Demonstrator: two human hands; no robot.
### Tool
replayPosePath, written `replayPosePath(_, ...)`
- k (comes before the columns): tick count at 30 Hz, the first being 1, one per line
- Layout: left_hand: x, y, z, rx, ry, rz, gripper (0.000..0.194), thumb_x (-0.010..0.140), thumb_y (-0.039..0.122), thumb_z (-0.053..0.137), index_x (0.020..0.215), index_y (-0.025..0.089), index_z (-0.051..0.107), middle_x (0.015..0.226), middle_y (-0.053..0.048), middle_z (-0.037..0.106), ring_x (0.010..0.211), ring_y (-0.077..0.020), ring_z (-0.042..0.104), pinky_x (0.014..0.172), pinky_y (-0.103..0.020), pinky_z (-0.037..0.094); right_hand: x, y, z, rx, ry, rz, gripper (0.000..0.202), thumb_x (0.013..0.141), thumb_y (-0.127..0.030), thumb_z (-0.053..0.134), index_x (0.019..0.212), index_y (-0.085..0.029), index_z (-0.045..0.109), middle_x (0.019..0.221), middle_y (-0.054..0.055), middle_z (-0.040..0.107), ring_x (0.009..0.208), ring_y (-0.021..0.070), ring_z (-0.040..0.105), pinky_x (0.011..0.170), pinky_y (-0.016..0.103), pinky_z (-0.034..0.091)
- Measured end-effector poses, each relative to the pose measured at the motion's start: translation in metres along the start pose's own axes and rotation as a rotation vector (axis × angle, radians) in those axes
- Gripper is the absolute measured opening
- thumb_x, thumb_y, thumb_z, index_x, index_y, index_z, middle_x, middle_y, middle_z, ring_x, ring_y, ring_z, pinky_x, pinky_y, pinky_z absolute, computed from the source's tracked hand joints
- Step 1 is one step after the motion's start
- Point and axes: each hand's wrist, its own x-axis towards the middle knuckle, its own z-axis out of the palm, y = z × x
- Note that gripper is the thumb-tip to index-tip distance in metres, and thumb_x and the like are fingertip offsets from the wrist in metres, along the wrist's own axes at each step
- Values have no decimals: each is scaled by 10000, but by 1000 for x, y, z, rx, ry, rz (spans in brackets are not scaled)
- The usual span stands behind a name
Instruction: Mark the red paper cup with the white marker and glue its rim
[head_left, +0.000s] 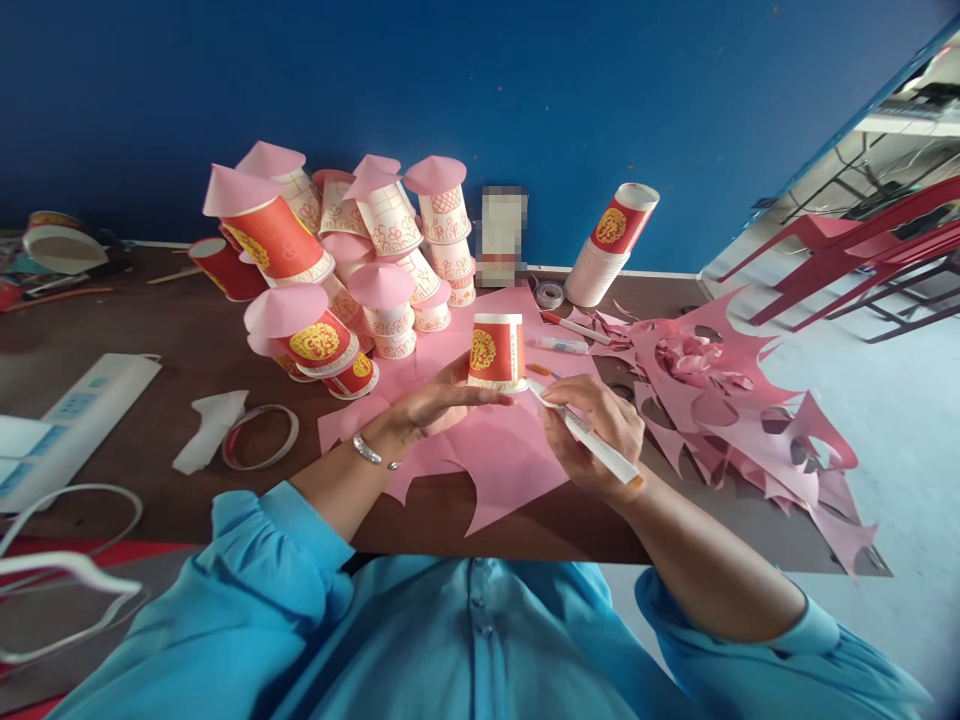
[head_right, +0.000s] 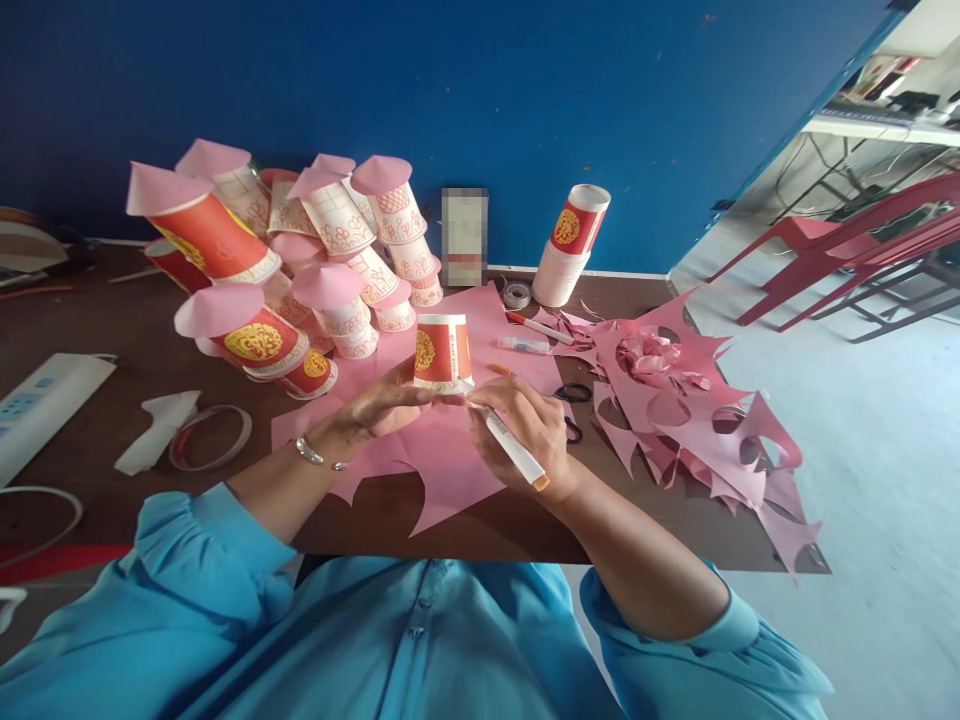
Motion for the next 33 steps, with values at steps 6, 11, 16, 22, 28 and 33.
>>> replayPosePath(6,7,-2,0,-153,-25,15,582,895,377,930,1456,312,788,1314,-93,902,1382,-362,810,1231,-564,609,-3,4,3,-42,26,34,156,1130,-220,695,1281,-260,707,1041,68,867,926,234,883,799,342,738)
replayPosePath(11,6,-6,-2,-178,-35,2,446,913,351,925,1344,286,830,1270,-78,913,1318,-317,842,1218,-497,617,-6,6,4,-41,-34,23,212,1120,-190,699,1323,-254,707,1074,82,886,1028,258,909,848,338,750)
replayPosePath(16,5,-8,-3,-113,-62,12,471,892,337,965,1339,297,825,1311,-63,896,1282,-306,851,1171,-460,634,-6,5,5,-20,-49,-14,236,1111,-175,700,1335,-247,705,1065,84,888,946,248,907,853,344,756)
replayPosePath(22,5,-13,-9,-99,-38,5,658,892,345,959,1514,323,746,1309,-72,891,1269,-304,849,1175,-474,620,-4,4,5,-7,-32,-22,207,1099,-181,700,1288,-266,715,1030,67,886,873,239,894,828,357,759)
replayPosePath(28,4,-15,-14,-70,-19,-7,555,879,360,956,1409,325,798,1225,-63,901,1280,-320,836,1158,-491,612,-2,1,3,18,-51,-47,138,1086,-161,702,1181,-258,723,912,34,847,771,202,850,711,305,711)
replayPosePath(33,1,3,4,-33,-16,26,246,865,376,980,1052,284,850,1270,-24,873,1223,-265,828,1120,-405,630,-4,0,4,14,-85,-36,191,1043,-117,705,1170,-260,711,922,25,855,751,186,840,684,271,675)
